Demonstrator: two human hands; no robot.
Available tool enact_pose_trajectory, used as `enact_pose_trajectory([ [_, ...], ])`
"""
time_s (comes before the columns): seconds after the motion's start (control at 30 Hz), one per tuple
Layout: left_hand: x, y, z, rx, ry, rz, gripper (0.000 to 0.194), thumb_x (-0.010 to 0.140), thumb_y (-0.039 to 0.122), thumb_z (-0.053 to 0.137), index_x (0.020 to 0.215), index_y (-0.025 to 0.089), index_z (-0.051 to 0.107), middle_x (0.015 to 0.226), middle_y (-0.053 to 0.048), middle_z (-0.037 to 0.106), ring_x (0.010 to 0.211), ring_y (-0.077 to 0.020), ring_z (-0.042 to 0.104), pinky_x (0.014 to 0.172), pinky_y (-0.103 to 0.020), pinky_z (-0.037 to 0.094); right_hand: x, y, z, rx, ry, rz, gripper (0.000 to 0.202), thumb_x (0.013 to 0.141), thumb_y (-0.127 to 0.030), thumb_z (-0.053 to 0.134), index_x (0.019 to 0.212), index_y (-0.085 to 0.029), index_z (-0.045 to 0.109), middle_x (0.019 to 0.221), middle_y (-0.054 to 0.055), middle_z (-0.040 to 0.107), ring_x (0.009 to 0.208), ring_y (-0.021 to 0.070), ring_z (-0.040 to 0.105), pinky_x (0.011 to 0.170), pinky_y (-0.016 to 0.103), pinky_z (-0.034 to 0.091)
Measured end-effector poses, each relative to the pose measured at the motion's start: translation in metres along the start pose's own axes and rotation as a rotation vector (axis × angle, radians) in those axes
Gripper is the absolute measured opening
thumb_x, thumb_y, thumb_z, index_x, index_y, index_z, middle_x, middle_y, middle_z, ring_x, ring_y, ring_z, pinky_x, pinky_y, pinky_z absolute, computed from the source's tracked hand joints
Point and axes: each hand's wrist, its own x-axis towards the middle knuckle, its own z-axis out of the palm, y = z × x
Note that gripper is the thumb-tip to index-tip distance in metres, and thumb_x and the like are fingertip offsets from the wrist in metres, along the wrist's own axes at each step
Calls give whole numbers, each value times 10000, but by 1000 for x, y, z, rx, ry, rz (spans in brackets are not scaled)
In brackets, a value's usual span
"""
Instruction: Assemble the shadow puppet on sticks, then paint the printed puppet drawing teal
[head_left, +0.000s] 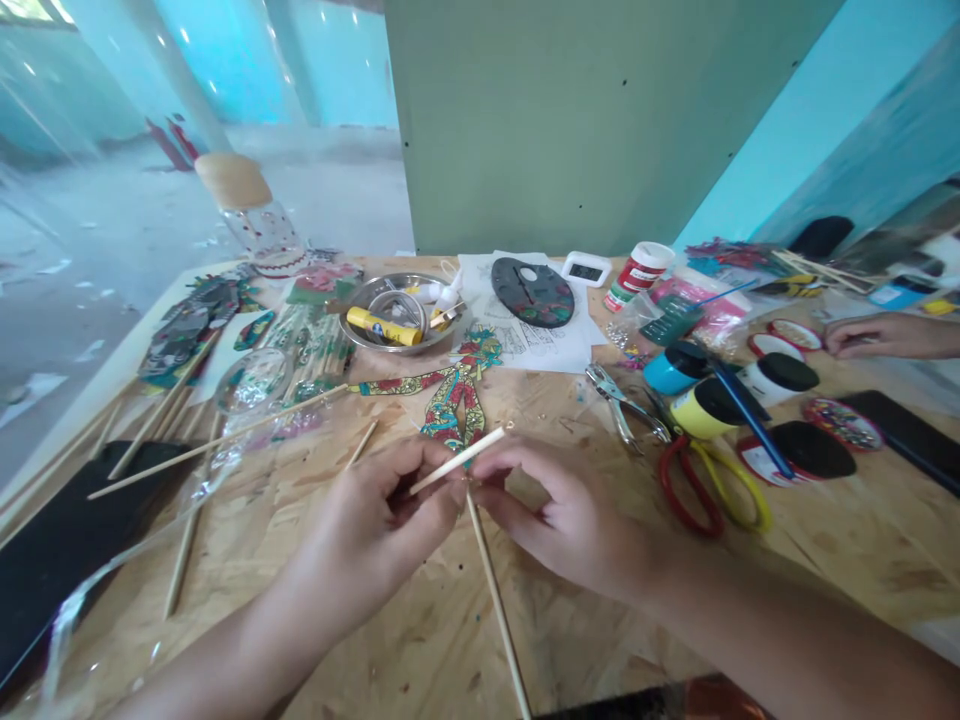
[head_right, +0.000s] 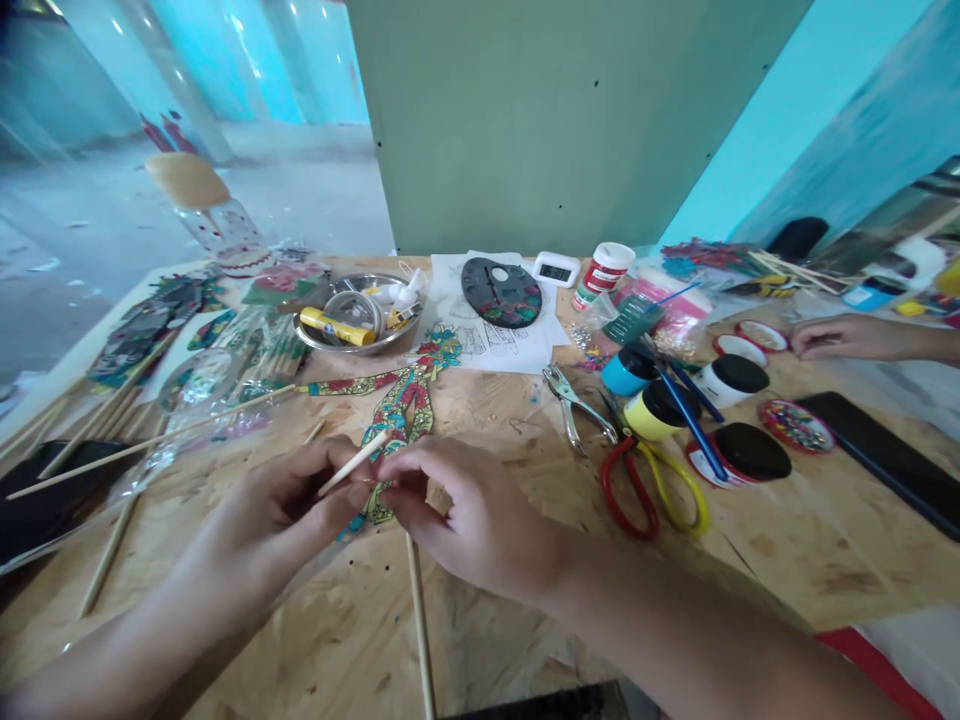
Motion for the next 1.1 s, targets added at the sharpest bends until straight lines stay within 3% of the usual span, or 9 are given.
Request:
enact_pose_trajectory([
  [0.1, 1, 4, -2, -91, -57, -61, 270, 896, 450, 522, 826, 201, 600, 675, 28, 525, 588, -93, 429, 496, -217, 339, 1, -3, 0, -3, 27, -7, 111, 912, -156, 639, 1004, -218, 637, 931, 28, 728, 848, 140, 681, 758, 269, 547],
  [0.37, 3, 3, 0, -124, -102, -62, 259, 886, 433, 537, 837, 196, 629, 671, 28, 521, 594, -92, 428, 504, -210, 347, 4, -6, -4, -30, 20, -132, 174, 926, -107, 614, 1034, -242, 638, 934, 11, 741, 860, 125, 678, 789, 265, 537],
  [0.6, 1, -2, 2, 92, 43, 65, 163, 863, 334, 546, 771, 206, 590, 617, 57, 444, 543, -81, 405, 486, -209, 334, 1, -6, -4, -1, 7, -18, 69, 919, -154, 617, 946, -216, 630, 852, 13, 696, 802, 135, 648, 745, 271, 522],
  [0.77, 0, -2, 2, 183, 72, 101, 191, 885, 348, 535, 779, 209, 611, 616, 50, 469, 543, -84, 429, 486, -214, 341, 3, -9, -5, 113, 2, 177, 64, 869, -147, 603, 874, -210, 606, 810, -3, 659, 750, 126, 617, 699, 250, 523],
  [0.83, 0, -3, 2, 165, 72, 90, 206, 900, 380, 530, 839, 212, 633, 653, 40, 524, 557, -86, 459, 491, -213, 358, 5, -8, -5, 308, -35, 338, 21, 868, -195, 601, 851, -200, 591, 757, -16, 619, 690, 110, 586, 647, 233, 511],
  [0.93, 0, -7, 3, 165, 93, 109, 193, 913, 388, 541, 952, 230, 646, 711, 36, 570, 585, -84, 502, 516, -208, 391, 7, -3, -3, 636, -82, 530, 115, 869, -289, 613, 839, -184, 577, 701, -32, 565, 608, 88, 539, 564, 213, 480],
  [1.1, 1, -10, 3, 271, 151, 247, 88, 906, 303, 587, 946, 263, 654, 648, 68, 512, 576, -70, 493, 536, -197, 387, 7, 5, 2, 807, -134, 572, 164, 857, -318, 651, 845, -168, 586, 709, -28, 559, 602, 83, 537, 542, 206, 463],
])
